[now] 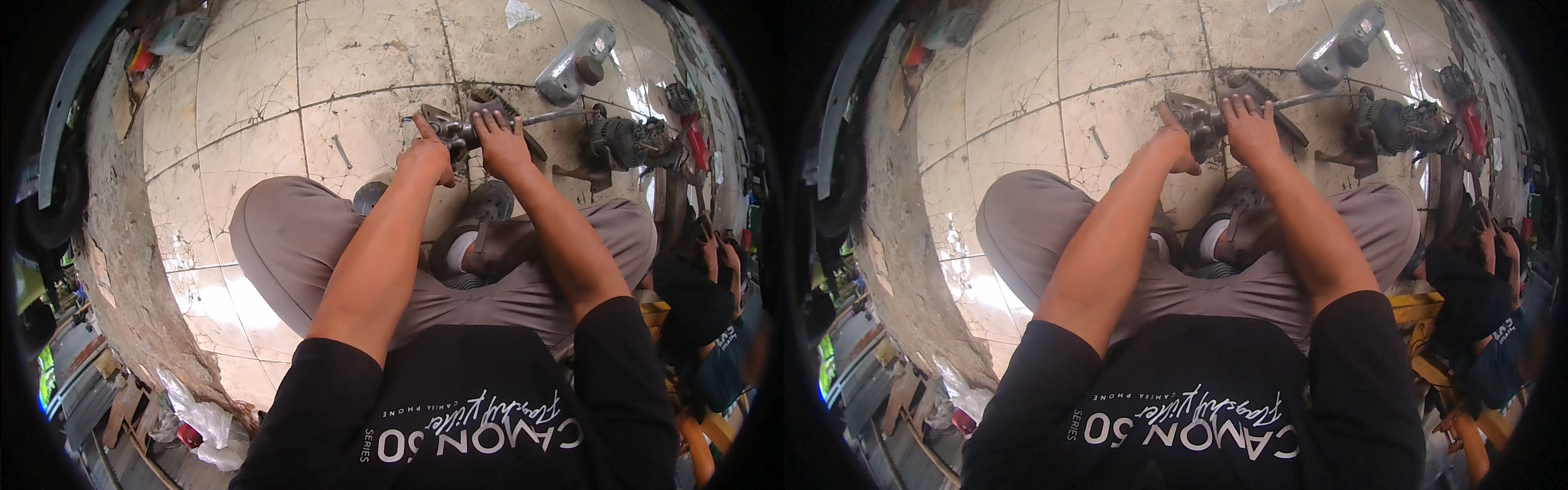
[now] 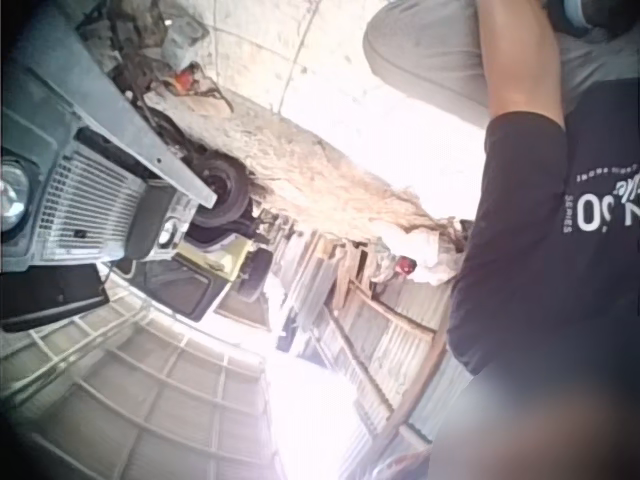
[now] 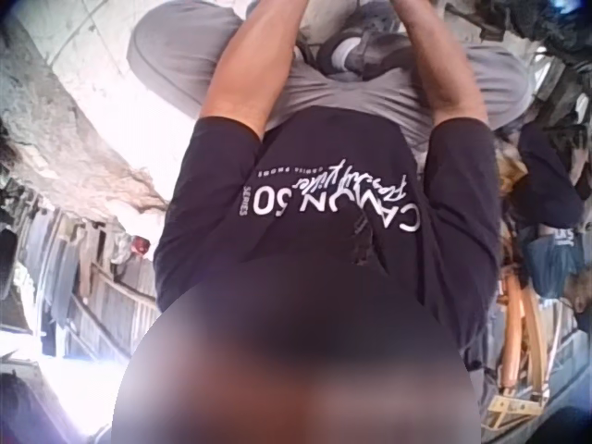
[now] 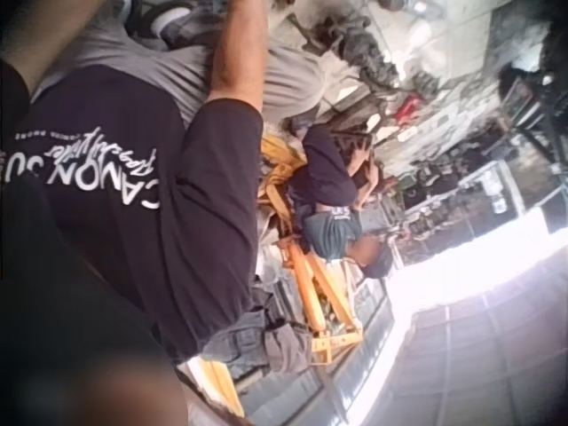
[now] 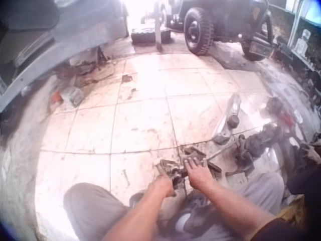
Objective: The person sits on the floor and uses a sanding block to smooth the surface of a metal mechanical component. They hold the part with one hand and rub the sanding block against it with the other, focusing on specific areas of the metal surface.
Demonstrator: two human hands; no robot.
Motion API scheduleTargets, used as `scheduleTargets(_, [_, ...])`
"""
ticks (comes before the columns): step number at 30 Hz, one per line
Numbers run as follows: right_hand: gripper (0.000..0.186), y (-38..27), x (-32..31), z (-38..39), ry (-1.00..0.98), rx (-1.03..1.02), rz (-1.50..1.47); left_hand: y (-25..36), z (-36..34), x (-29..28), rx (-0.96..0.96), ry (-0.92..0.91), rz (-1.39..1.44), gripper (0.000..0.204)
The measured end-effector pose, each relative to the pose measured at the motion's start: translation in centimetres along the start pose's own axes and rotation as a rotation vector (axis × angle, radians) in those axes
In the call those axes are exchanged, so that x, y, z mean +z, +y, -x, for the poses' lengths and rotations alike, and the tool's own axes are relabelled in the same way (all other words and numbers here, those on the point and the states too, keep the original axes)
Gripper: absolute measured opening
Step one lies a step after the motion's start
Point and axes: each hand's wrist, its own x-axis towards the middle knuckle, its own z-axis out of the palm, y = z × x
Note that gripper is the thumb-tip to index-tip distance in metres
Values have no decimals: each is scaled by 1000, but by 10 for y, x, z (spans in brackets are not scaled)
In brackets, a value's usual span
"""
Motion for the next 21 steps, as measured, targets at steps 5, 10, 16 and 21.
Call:
scheduleTargets(5, [58,3,-17,-8,-32,-74,-292,-2,-2,-5,1,-20,-68,139])
scheduleTargets(10, [59,-14,-33,5,84,141,-748,-1,-2,-2,39,9,-10,137])
scheduleTargets(16, [74,-12,-16,8,143,-80,-351,-8,-22,8,106,32,-34,128])
scheduleTargets(21, [75,-12,-15,15,89,-115,-243,-11,-13,8,85,59,-5,121])
